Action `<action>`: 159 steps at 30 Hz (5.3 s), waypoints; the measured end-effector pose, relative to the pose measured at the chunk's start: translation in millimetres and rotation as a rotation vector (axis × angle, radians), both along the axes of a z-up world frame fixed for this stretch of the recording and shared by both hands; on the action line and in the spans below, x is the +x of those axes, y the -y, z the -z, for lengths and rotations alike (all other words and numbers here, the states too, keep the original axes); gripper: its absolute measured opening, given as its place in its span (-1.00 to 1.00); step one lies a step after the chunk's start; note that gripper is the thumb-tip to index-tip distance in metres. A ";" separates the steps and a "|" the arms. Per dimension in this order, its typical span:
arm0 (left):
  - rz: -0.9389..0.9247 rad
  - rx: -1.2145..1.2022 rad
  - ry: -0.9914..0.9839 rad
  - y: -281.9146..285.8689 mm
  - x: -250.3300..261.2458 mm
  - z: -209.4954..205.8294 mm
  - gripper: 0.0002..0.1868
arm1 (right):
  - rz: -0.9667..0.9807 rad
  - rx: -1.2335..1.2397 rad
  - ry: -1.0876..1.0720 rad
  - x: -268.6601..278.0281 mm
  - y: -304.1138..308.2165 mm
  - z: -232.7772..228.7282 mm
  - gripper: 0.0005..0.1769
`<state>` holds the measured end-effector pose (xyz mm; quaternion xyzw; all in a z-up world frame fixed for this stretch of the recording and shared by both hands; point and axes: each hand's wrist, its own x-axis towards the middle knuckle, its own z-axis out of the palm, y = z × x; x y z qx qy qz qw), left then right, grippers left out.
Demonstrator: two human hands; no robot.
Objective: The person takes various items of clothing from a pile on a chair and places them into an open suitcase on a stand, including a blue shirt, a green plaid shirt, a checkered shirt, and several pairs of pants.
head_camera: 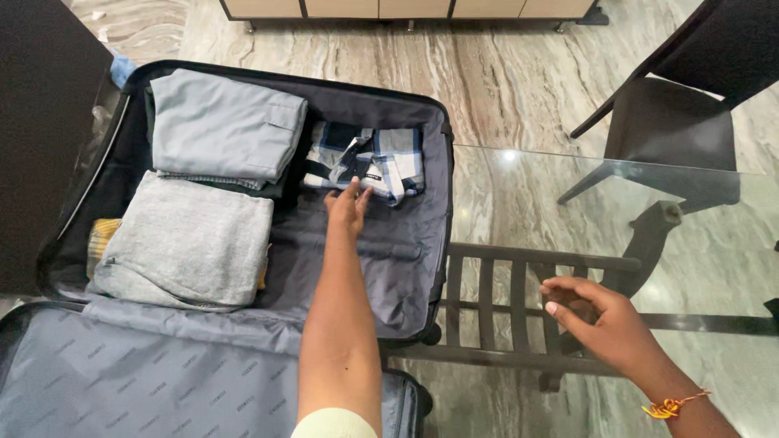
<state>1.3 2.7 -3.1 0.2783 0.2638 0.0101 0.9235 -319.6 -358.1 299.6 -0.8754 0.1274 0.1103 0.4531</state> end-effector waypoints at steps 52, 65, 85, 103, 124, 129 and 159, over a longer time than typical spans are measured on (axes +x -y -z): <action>-0.751 2.335 0.844 149.1 -425.8 -531.9 -0.57 | 0.084 0.758 1.031 -108.6 99.6 -230.2 -0.81; -0.294 1.919 0.811 135.4 -407.7 -447.6 -0.68 | 0.116 0.540 1.362 -152.8 200.4 -234.9 -0.89; -0.101 1.767 0.791 224.5 -499.3 -498.6 -0.83 | 0.172 0.373 1.116 -188.0 316.6 -219.4 -0.79; 0.759 0.929 0.873 336.0 -549.0 -445.1 -0.37 | -0.003 0.698 0.756 -269.4 220.7 -201.4 -0.36; 0.444 -0.048 0.711 359.4 -564.2 -473.4 -0.61 | -0.145 0.465 0.770 -324.0 163.4 -134.5 0.59; 0.573 -0.200 0.665 370.6 -575.9 -491.2 -0.54 | -0.094 0.666 0.400 -354.6 156.5 -85.3 0.39; 0.562 0.054 0.849 702.6 -473.8 -475.3 -0.64 | 0.169 0.439 -0.218 -428.9 486.1 38.7 -0.11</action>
